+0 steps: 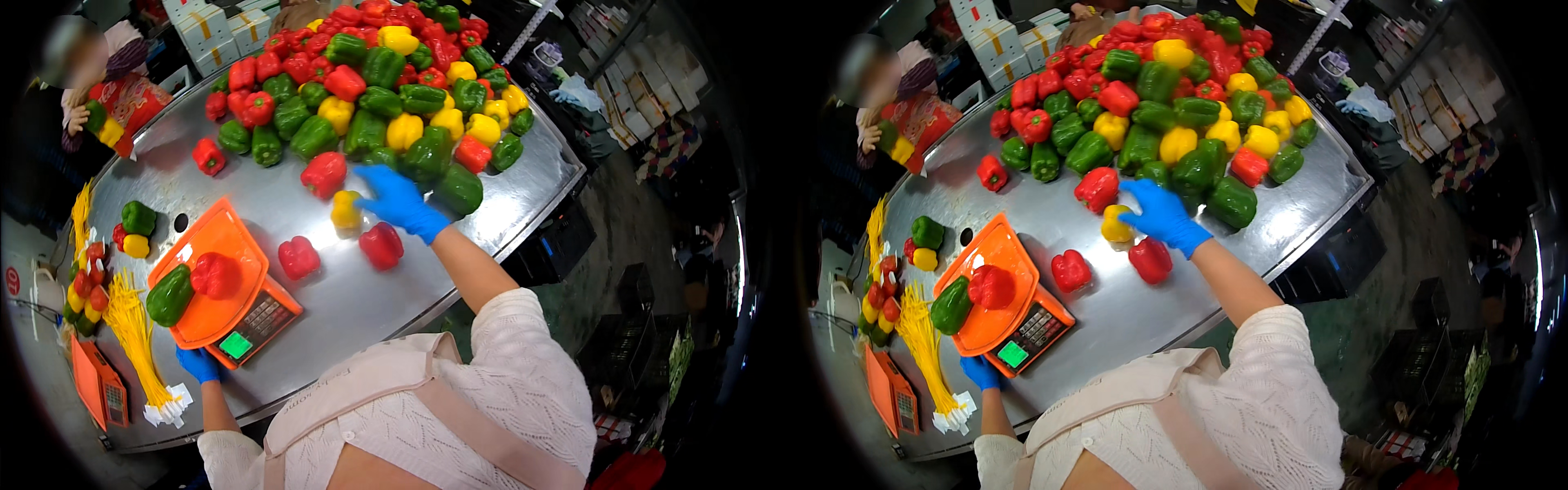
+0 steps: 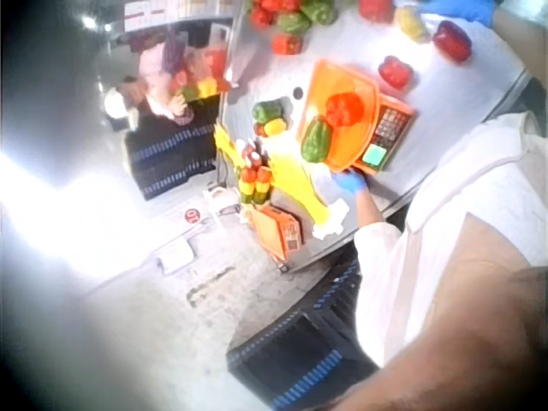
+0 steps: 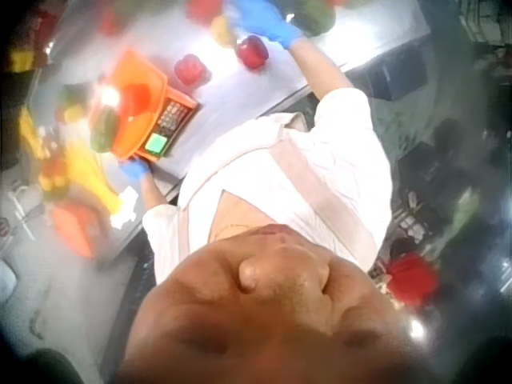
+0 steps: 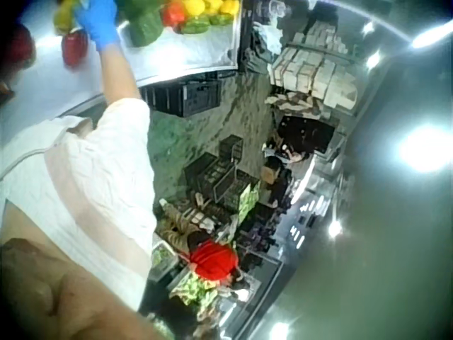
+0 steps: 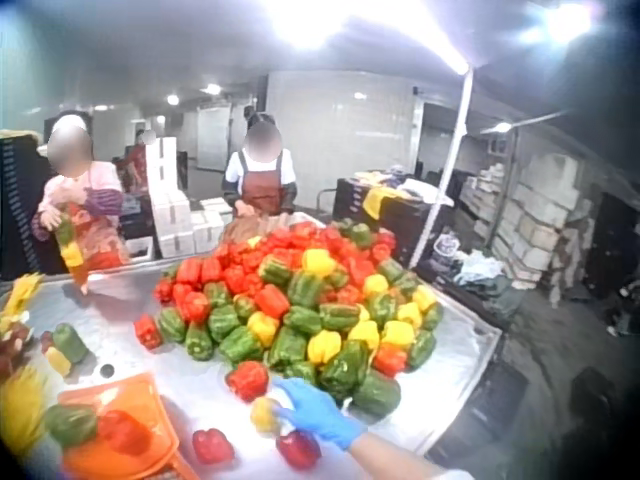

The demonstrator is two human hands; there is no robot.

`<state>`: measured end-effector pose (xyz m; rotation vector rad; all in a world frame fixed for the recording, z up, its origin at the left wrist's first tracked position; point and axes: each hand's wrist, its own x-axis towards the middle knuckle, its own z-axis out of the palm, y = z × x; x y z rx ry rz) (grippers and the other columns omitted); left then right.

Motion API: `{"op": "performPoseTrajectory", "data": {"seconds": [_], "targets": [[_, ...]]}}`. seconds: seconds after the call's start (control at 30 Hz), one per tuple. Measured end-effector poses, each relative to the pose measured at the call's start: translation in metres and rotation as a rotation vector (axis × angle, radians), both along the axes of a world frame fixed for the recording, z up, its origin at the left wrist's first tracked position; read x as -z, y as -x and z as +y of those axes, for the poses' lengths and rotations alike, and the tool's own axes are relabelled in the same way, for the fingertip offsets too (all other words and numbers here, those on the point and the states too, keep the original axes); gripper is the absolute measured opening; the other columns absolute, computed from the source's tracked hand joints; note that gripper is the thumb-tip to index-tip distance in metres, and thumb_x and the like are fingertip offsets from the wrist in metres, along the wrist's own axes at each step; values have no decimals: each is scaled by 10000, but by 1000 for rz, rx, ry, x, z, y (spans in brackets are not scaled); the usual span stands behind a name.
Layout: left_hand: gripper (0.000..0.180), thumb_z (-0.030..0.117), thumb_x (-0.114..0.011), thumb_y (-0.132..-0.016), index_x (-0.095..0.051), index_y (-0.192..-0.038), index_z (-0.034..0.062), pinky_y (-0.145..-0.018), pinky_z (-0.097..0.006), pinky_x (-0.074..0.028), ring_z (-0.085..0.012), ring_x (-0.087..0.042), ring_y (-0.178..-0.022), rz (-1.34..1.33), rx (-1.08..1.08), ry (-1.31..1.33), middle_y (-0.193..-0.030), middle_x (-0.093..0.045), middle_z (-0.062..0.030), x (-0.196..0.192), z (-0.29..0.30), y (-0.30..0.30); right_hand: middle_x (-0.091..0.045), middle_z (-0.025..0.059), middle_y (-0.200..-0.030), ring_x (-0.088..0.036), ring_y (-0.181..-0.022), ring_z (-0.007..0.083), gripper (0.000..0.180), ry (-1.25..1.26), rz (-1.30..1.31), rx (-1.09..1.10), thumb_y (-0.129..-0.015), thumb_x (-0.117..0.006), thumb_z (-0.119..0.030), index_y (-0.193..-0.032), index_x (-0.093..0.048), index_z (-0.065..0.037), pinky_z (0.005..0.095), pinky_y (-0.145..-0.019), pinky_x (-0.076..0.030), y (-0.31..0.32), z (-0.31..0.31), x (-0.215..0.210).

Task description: The person selects red, green, and yellow bell peppers from a large pile on a metal table and places them onto a digital scale. After weighing, the person threads the peppers onto yellow plastic skewers, creating colorful vegetable bundles. The finished skewers are placed on the table alongside other completed units.

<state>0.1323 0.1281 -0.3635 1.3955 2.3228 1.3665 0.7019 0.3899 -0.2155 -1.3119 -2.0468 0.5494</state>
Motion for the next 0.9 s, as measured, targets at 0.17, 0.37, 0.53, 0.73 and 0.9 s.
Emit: {"op": "performPoseTrajectory", "data": {"seconds": [0.17, 0.37, 0.53, 0.73, 0.9], "targets": [[378, 139, -595, -897, -569, -1220, -57, -1000, -451, -417, -394, -534, -1181, 299, -57, 300, -1263, -563, -254, -31, -21, -13, -659, 119, -1097, -647, -968, 214, 394, -20, 243, 418, -866, -681, -205, -1211, -610, -29, 328, -862, -514, -121, 45, -30], [438, 153, -543, -942, -505, -1324, -59, -1080, -435, -357, -377, -446, -1306, 325, -333, 453, -1401, -461, -268, 8, -63, -25, -669, 121, -1003, -652, -827, 219, 526, 250, 410, 690, -862, -699, -302, -1285, -550, -27, 330, -703, -543, -262, 115, -5], [470, 204, -500, -971, -462, -1377, -29, -1088, -421, -368, -364, -441, -1318, 477, -452, 539, -1422, -457, -231, 15, -59, -41, -591, 254, -1234, -537, -1216, 413, 880, 260, 147, 593, -748, -718, -578, -1406, -449, -60, 465, -997, -450, -240, 163, 15], [440, 231, -502, -969, -502, -1343, -1, -1054, -428, -404, -358, -494, -1267, 437, -567, 522, -1395, -493, -215, 6, -46, -52, -523, 256, -1323, -526, -1216, 417, 996, 354, -313, 613, -610, -828, -545, -1413, -411, -127, 487, -995, -457, -193, 191, 16], [428, 216, -518, -947, -526, -1326, 15, -1019, -433, -429, -359, -517, -1240, 496, -598, 550, -1371, -517, -212, -6, -28, -68, -567, 184, -1271, -588, -1136, 323, 908, 260, 70, 506, -626, -858, -421, -1364, -424, -117, 425, -890, -527, -226, 180, 31]]}}
